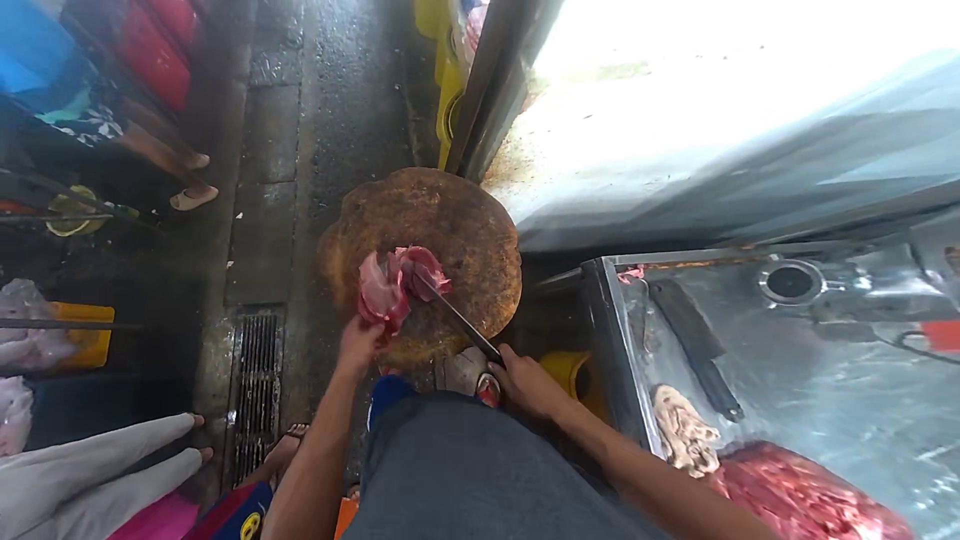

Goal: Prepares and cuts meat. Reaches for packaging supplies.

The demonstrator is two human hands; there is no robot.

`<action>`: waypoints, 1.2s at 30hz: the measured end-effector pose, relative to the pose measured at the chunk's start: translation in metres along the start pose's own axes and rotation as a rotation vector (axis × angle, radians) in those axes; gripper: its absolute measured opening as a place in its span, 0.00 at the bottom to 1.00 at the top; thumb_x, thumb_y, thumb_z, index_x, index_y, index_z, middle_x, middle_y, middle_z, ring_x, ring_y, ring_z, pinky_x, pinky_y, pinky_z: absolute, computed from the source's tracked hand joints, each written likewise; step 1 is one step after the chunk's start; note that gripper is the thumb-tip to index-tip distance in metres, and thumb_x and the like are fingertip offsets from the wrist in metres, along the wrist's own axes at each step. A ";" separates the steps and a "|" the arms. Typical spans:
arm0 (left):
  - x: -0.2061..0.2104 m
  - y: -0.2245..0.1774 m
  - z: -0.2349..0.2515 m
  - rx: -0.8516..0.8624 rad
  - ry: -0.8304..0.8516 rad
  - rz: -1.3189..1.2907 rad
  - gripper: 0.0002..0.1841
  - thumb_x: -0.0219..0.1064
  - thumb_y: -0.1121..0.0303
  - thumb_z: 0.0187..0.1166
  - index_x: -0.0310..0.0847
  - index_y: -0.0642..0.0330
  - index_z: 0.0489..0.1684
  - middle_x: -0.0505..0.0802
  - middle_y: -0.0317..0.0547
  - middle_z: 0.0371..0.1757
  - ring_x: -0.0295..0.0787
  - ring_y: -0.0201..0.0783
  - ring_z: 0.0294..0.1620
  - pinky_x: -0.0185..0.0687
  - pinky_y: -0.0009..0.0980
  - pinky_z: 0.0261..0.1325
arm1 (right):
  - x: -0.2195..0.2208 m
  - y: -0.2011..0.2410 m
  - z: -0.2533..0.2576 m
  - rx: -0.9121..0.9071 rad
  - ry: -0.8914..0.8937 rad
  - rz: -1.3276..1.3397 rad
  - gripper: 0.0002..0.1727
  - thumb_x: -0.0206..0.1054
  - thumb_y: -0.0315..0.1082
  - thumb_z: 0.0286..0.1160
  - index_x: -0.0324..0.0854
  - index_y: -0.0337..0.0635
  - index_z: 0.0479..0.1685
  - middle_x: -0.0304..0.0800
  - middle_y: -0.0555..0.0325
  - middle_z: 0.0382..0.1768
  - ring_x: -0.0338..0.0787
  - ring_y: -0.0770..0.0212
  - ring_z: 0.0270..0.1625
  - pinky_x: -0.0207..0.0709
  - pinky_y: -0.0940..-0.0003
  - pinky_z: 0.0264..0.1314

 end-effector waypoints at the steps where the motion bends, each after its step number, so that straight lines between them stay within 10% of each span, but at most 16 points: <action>1: -0.001 0.011 0.000 -0.029 -0.037 0.134 0.25 0.68 0.69 0.82 0.70 0.66 0.77 0.91 0.62 0.57 0.97 0.50 0.43 0.97 0.46 0.45 | -0.006 0.010 0.000 -0.007 -0.027 0.000 0.25 0.49 0.54 0.93 0.68 0.44 0.73 0.90 0.42 0.42 0.94 0.41 0.48 0.86 0.42 0.53; 16: -0.003 -0.042 0.029 0.186 -0.236 0.550 0.28 0.74 0.60 0.73 0.77 0.61 0.71 0.92 0.53 0.56 0.91 0.45 0.56 0.87 0.48 0.62 | 0.019 0.168 0.085 0.019 0.035 -0.111 0.25 0.47 0.45 0.96 0.59 0.44 0.84 0.91 0.37 0.54 0.93 0.35 0.58 0.86 0.37 0.56; 26: -0.006 -0.032 0.010 0.077 -0.263 0.567 0.29 0.74 0.61 0.71 0.77 0.61 0.73 0.92 0.56 0.58 0.90 0.50 0.60 0.84 0.54 0.66 | 0.069 0.039 0.020 0.051 0.116 -0.059 0.27 0.48 0.54 0.93 0.66 0.44 0.78 0.91 0.37 0.53 0.93 0.35 0.58 0.84 0.35 0.59; 32: 0.048 -0.051 0.007 -0.032 -0.353 0.682 0.58 0.71 0.30 0.67 0.57 0.70 0.88 0.69 0.75 0.83 0.74 0.67 0.79 0.78 0.60 0.74 | 0.004 0.015 -0.030 -0.084 -0.243 0.196 0.25 0.53 0.52 0.92 0.70 0.41 0.72 0.89 0.48 0.34 0.94 0.48 0.38 0.88 0.48 0.46; 36: 0.089 -0.073 0.030 0.070 -0.367 1.023 0.57 0.80 0.44 0.60 0.53 0.72 0.88 0.66 0.75 0.83 0.69 0.72 0.80 0.76 0.67 0.70 | -0.015 0.008 -0.027 -0.039 -0.328 0.261 0.25 0.53 0.53 0.92 0.70 0.42 0.70 0.88 0.50 0.32 0.93 0.50 0.36 0.87 0.51 0.44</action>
Point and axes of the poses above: each hand's wrist, its own z-axis towards the middle knuckle, its own x-axis out of the palm, y = z × x, the point moved 7 cm from there along z, towards the middle knuckle
